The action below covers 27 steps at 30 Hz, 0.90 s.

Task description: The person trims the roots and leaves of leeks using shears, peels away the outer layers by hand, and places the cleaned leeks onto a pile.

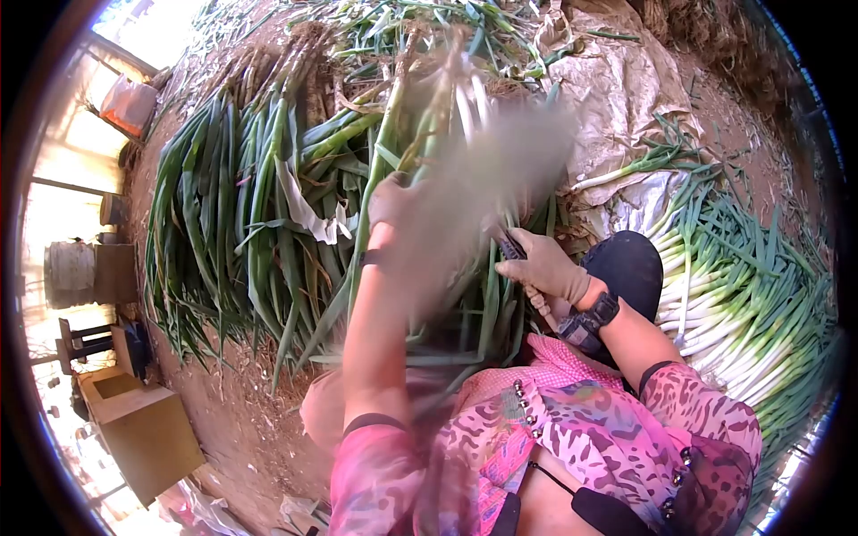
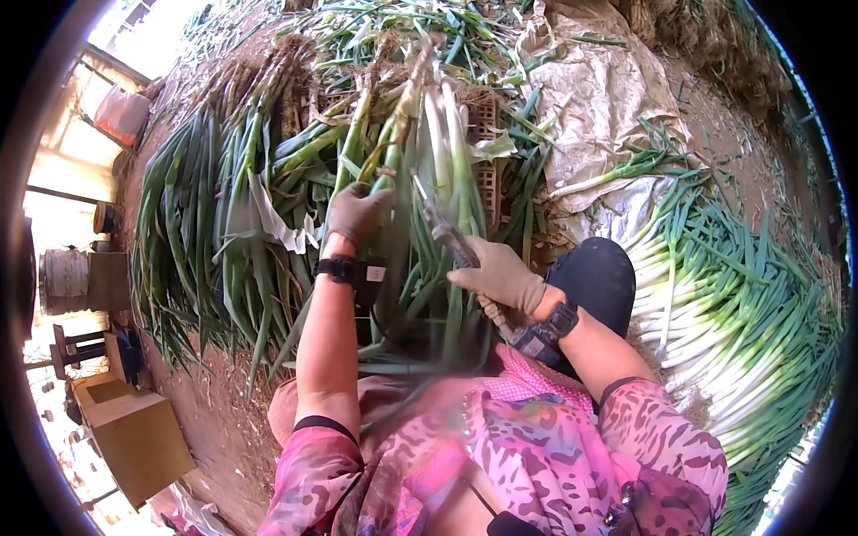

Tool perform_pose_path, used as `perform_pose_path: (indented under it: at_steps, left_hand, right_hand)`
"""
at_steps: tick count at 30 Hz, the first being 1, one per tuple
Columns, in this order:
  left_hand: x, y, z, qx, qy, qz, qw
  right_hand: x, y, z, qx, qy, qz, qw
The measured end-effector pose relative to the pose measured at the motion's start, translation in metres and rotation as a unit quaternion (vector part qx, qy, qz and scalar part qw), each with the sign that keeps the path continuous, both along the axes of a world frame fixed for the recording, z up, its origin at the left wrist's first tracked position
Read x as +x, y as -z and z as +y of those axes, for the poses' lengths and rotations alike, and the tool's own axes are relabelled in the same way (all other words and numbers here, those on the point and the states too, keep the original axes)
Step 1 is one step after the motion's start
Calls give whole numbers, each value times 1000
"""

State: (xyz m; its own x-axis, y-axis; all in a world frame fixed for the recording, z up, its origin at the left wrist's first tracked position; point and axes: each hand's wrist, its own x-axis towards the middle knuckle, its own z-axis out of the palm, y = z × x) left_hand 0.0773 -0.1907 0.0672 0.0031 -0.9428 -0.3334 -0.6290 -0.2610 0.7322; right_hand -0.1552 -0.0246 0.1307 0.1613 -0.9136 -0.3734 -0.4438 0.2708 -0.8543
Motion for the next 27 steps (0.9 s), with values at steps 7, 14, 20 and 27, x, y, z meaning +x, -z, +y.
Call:
perform_pose_path:
  at_steps: [7, 14, 20, 27]
  left_hand:
    - [-21, -2, 37, 40, -15, 8, 999]
    - [-28, -23, 53, -93, 111, -192, 971]
    - [-38, -47, 58, -79, 120, -181, 973]
    - [-34, -56, 67, -106, 120, -171, 972]
  right_hand:
    - [12, 7, 10, -28, -45, 101, 993]
    - [15, 15, 7, 2, -49, 117, 992]
    - [11, 41, -32, -86, -1, 157, 984]
    - [-18, 82, -150, -97, -12, 155, 983]
